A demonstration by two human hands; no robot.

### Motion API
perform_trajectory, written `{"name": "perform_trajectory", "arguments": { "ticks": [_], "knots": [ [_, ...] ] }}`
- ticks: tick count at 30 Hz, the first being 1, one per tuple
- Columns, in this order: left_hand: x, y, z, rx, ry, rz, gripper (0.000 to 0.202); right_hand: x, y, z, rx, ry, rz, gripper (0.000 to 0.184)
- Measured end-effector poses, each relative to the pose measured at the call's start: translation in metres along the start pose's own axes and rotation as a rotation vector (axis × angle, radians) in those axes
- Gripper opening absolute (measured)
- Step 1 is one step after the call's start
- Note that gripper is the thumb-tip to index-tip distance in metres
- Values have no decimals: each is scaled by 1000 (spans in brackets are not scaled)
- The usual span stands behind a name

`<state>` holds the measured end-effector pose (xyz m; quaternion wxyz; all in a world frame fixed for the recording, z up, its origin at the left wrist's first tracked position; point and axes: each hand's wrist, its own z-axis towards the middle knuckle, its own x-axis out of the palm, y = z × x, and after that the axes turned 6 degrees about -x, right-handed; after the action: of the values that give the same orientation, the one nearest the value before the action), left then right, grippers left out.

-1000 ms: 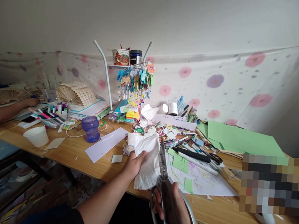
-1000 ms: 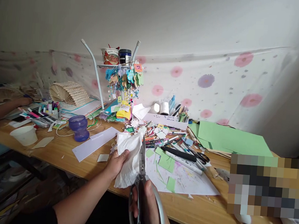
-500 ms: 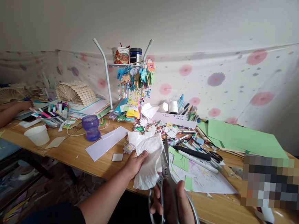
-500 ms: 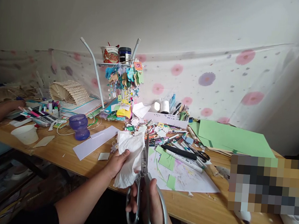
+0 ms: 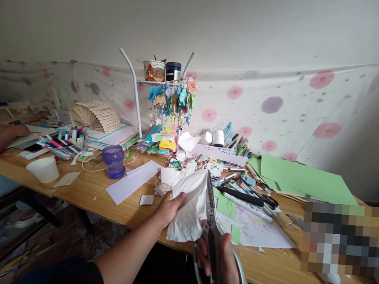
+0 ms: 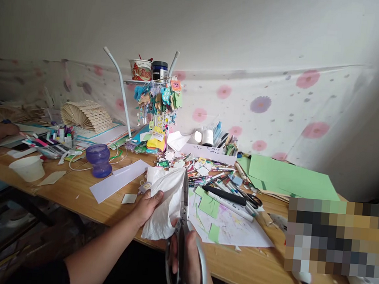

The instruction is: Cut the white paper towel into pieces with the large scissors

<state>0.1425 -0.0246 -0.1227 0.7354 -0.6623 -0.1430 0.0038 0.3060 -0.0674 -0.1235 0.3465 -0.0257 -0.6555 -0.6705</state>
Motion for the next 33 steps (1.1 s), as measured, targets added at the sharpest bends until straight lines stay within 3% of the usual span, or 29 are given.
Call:
{"name": "perform_trajectory", "arguments": {
  "ticks": [3,8,17,24,30,33],
  "knots": [
    [-1,2,-1,-12,2,19,46,-5,-1,0,34,45,131,71],
    [1,4,-1,-96,70,-52,47,-9,1,2,77,97,245,67],
    [-1,-7,2,-18,-73,-1,43,-12,0,-10,208,89,231,66],
    [-1,4,2,-110,88,-82,50,-5,7,0,141,81,277,66],
    [-1,-4,3,-39,-87,-25,47,-4,7,-6,209,102,275,66],
    [1,-6,3,-49,-109,-55,49,-4,7,-7,225,117,273,63]
  ]
}}
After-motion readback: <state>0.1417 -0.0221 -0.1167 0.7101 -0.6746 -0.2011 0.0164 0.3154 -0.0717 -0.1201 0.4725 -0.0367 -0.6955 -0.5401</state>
